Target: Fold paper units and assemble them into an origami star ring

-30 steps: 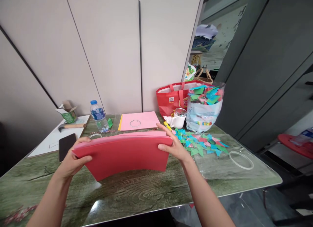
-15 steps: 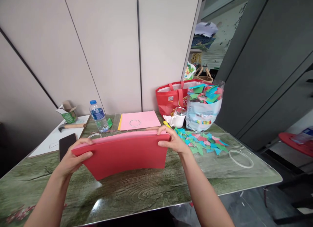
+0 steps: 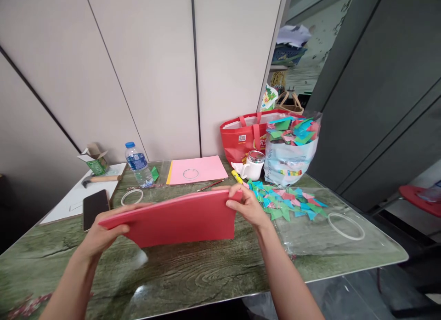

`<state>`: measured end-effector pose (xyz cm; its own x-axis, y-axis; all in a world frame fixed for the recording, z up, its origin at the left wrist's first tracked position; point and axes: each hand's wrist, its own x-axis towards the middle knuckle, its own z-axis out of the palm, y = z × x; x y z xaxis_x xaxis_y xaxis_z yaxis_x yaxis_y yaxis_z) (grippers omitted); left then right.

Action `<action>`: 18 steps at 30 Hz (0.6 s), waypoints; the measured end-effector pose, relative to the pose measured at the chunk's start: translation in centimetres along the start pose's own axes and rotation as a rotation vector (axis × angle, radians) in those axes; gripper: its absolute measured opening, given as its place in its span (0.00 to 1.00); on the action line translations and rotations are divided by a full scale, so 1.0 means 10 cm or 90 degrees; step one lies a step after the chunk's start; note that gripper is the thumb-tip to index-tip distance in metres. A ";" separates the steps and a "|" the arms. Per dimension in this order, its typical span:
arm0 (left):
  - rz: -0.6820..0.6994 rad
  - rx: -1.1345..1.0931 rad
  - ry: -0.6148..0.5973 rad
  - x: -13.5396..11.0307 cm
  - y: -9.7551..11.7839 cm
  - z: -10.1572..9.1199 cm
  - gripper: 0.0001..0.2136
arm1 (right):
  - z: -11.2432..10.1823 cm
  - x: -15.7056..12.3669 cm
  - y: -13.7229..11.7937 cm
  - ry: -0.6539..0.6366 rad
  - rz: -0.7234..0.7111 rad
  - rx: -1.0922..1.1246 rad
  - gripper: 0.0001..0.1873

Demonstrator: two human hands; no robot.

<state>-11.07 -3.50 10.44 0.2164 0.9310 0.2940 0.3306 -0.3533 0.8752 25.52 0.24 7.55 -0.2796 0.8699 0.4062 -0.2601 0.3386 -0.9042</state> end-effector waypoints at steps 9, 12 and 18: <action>-0.117 -0.091 0.097 -0.02 -0.15 0.04 0.22 | 0.03 -0.12 0.18 0.008 0.188 -0.179 0.21; -0.131 -0.080 0.125 -0.04 -0.16 0.03 0.21 | 0.05 -0.16 0.23 0.036 0.199 -0.190 0.20; -0.269 -0.034 0.076 -0.25 -0.45 0.21 0.20 | 0.01 -0.35 0.53 -0.010 0.271 -0.227 0.20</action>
<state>-11.18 -4.45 4.92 -0.0371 0.9978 -0.0542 0.3188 0.0632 0.9457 25.05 -1.09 1.35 -0.3059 0.9520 -0.0051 0.2075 0.0614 -0.9763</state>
